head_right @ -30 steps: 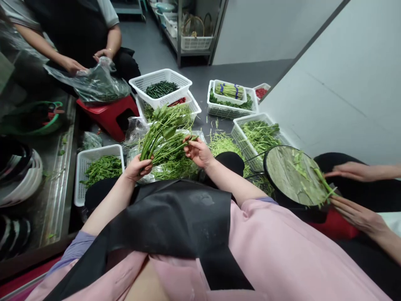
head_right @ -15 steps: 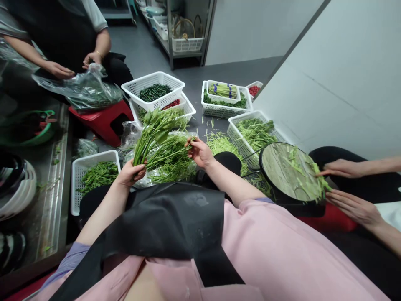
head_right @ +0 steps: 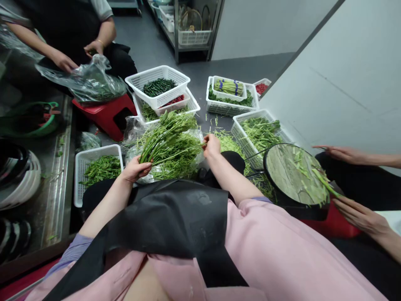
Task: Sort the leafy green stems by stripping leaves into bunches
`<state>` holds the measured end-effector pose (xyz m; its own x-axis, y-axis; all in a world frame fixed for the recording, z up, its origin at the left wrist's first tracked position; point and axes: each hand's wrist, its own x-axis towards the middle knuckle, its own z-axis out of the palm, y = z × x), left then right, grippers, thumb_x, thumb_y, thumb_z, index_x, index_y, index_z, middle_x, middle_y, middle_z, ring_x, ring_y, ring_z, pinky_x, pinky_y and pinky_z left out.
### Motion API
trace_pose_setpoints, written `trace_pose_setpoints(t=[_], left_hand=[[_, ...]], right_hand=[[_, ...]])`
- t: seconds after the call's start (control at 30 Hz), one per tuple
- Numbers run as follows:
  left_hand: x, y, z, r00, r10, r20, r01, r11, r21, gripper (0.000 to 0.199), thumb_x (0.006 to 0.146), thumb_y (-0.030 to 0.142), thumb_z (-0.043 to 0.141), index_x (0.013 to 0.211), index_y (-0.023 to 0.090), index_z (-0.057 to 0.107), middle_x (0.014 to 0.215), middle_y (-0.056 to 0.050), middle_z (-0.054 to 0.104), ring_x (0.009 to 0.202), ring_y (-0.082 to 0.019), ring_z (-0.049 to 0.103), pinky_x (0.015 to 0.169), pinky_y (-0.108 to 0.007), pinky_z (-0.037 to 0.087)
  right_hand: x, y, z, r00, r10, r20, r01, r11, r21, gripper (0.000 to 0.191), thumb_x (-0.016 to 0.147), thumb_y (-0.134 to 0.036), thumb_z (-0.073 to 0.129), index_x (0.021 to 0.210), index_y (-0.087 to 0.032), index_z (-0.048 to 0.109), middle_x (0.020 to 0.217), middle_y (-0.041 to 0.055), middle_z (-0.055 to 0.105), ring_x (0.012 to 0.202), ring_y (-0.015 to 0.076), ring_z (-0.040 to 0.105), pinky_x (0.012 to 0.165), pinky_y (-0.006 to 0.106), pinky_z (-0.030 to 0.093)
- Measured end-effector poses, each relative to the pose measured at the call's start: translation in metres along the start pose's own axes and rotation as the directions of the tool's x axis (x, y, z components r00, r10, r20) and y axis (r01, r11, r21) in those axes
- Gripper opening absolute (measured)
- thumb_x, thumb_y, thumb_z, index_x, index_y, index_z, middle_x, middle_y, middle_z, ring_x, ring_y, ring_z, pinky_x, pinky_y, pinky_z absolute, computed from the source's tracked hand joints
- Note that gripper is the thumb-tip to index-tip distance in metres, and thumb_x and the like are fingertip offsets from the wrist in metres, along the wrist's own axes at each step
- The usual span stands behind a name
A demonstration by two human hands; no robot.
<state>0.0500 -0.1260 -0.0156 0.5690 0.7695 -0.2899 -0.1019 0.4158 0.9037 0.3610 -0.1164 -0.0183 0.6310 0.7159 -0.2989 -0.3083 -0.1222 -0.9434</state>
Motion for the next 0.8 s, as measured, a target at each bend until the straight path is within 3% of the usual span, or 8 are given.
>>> trace_pose_setpoints(t=[0.07, 0.17, 0.27, 0.4, 0.53, 0.67, 0.73, 0.8], left_hand=[[-0.001, 0.001, -0.002, 1.0, 0.005, -0.009, -0.005, 1.0, -0.028, 0.046, 0.058, 0.037, 0.084, 0.084, 0.014, 0.054, 0.045, 0.008, 0.046, 0.033, -0.002, 0.032, 0.033, -0.014, 0.02], [-0.004, 0.002, -0.006, 1.0, 0.01, -0.004, -0.01, 0.997, -0.08, 0.045, 0.059, 0.036, 0.084, 0.084, 0.015, 0.053, 0.045, 0.008, 0.045, 0.031, -0.002, 0.03, 0.032, -0.014, 0.019], [-0.006, 0.002, -0.01, 1.0, 0.015, 0.018, -0.013, 0.992, -0.123, 0.044, 0.06, 0.035, 0.083, 0.084, 0.015, 0.053, 0.044, 0.008, 0.045, 0.029, -0.002, 0.029, 0.031, -0.014, 0.018], [-0.005, -0.001, -0.015, 0.999, 0.019, 0.047, -0.013, 0.992, -0.125, 0.043, 0.062, 0.035, 0.082, 0.086, 0.014, 0.053, 0.044, 0.008, 0.046, 0.028, -0.001, 0.028, 0.032, -0.014, 0.019], [-0.004, -0.004, -0.017, 0.998, -0.001, 0.061, 0.006, 0.995, -0.095, 0.043, 0.062, 0.036, 0.082, 0.086, 0.014, 0.053, 0.045, 0.008, 0.047, 0.028, -0.001, 0.029, 0.032, -0.014, 0.019], [-0.004, -0.004, -0.018, 0.998, 0.006, 0.063, 0.001, 0.995, -0.102, 0.044, 0.062, 0.036, 0.082, 0.087, 0.014, 0.053, 0.045, 0.008, 0.047, 0.029, -0.002, 0.03, 0.032, -0.013, 0.019], [-0.004, -0.004, -0.018, 0.998, 0.003, 0.069, 0.004, 0.995, -0.103, 0.045, 0.062, 0.036, 0.082, 0.087, 0.014, 0.052, 0.045, 0.008, 0.048, 0.029, -0.002, 0.031, 0.031, -0.014, 0.019], [-0.004, -0.005, -0.018, 0.997, -0.004, 0.077, 0.011, 0.995, -0.102, 0.046, 0.061, 0.037, 0.083, 0.086, 0.014, 0.052, 0.044, 0.007, 0.047, 0.029, -0.002, 0.03, 0.031, -0.014, 0.019]], right_hand=[[0.016, -0.003, -0.009, 0.999, 0.017, 0.033, -0.015, 0.999, -0.048, 0.016, 0.069, -0.026, 0.053, 0.062, -0.021, 0.04, 0.056, -0.0051, 0.046, 0.045, 0.0061, 0.038, 0.04, 0.018, 0.029], [0.021, 0.011, -0.02, 0.98, 0.043, 0.196, 0.032, 0.931, -0.364, 0.011, 0.069, -0.024, 0.052, 0.063, -0.02, 0.044, 0.057, -0.0033, 0.05, 0.046, 0.0071, 0.041, 0.041, 0.019, 0.03], [-0.001, 0.046, -0.016, 0.949, 0.123, 0.289, 0.083, 0.789, -0.609, 0.016, 0.07, -0.022, 0.052, 0.056, -0.021, 0.045, 0.047, -0.0038, 0.044, 0.044, 0.0088, 0.038, 0.042, 0.021, 0.029], [-0.032, 0.084, 0.007, 0.888, 0.153, 0.434, 0.196, 0.726, -0.659, 0.023, 0.065, -0.014, 0.059, 0.047, -0.02, 0.047, 0.045, -0.0025, 0.046, 0.049, 0.0092, 0.038, 0.048, 0.022, 0.03], [-0.035, 0.068, 0.029, 0.818, 0.153, 0.555, 0.239, 0.787, -0.569, 0.016, 0.075, -0.026, 0.06, 0.061, -0.018, 0.061, 0.06, -0.0004, 0.06, 0.052, 0.0093, 0.045, 0.051, 0.023, 0.034], [-0.036, 0.031, 0.043, 0.718, 0.142, 0.681, 0.019, 0.975, -0.223, 0.031, 0.068, -0.042, 0.072, 0.085, -0.019, 0.062, 0.074, -0.0012, 0.064, 0.053, 0.0081, 0.051, 0.047, 0.021, 0.037], [-0.042, 0.021, 0.049, 0.687, 0.132, 0.715, -0.075, 0.991, -0.111, 0.042, 0.061, -0.046, 0.079, 0.087, -0.019, 0.058, 0.077, -0.0013, 0.064, 0.055, 0.0077, 0.053, 0.046, 0.02, 0.038], [-0.047, 0.019, 0.056, 0.696, 0.127, 0.707, -0.1, 0.992, -0.08, 0.047, 0.059, -0.05, 0.08, 0.083, -0.02, 0.054, 0.076, -0.0018, 0.063, 0.053, 0.0071, 0.051, 0.045, 0.02, 0.037]])
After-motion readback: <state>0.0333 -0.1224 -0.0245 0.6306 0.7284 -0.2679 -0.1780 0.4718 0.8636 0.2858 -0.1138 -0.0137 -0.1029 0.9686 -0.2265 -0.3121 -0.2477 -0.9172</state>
